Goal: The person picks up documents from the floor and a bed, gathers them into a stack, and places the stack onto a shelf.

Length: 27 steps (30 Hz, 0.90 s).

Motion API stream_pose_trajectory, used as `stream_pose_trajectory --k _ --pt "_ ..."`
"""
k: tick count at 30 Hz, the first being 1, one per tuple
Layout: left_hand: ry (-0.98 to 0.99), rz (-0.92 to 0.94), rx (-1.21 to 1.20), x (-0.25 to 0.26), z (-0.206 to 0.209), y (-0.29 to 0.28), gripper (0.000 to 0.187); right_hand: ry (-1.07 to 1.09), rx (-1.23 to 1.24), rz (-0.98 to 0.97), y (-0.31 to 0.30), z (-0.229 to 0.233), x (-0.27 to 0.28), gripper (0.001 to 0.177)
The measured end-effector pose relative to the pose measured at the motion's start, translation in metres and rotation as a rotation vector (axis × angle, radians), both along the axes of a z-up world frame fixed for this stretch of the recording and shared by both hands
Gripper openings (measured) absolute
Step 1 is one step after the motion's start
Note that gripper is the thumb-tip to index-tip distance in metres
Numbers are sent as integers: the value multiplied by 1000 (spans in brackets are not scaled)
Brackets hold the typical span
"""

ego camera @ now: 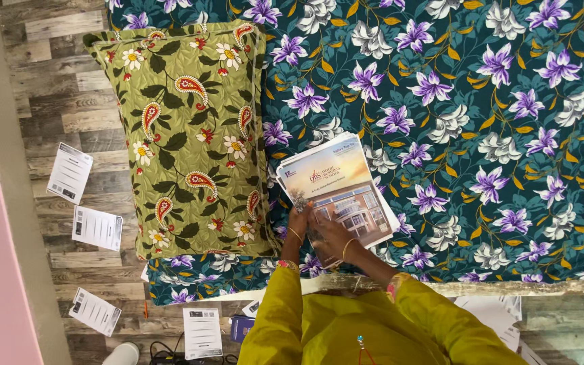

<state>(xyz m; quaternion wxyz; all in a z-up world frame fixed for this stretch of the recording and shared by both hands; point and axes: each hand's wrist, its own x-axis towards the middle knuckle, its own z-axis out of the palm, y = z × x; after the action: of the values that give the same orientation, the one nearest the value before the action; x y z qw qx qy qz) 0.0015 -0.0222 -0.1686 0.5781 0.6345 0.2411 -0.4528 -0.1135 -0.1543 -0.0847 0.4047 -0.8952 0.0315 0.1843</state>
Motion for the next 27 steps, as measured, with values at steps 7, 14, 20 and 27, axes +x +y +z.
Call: stream_pose_trajectory --k 7,14,20,27 --pt "-603 -611 -38 19 115 -5 35 -132 872 -944 -170 -10 -29 106" --pt "-1092 -793 -440 31 332 -18 27 -164 988 -688 -220 -2 -94 88" --pt "-1154 -1264 -477 9 433 -35 53 -240 1054 -601 -180 51 -83 103" --pt "-1153 -1447 -448 -7 458 -42 49 -352 1056 -606 -148 145 -94 107"
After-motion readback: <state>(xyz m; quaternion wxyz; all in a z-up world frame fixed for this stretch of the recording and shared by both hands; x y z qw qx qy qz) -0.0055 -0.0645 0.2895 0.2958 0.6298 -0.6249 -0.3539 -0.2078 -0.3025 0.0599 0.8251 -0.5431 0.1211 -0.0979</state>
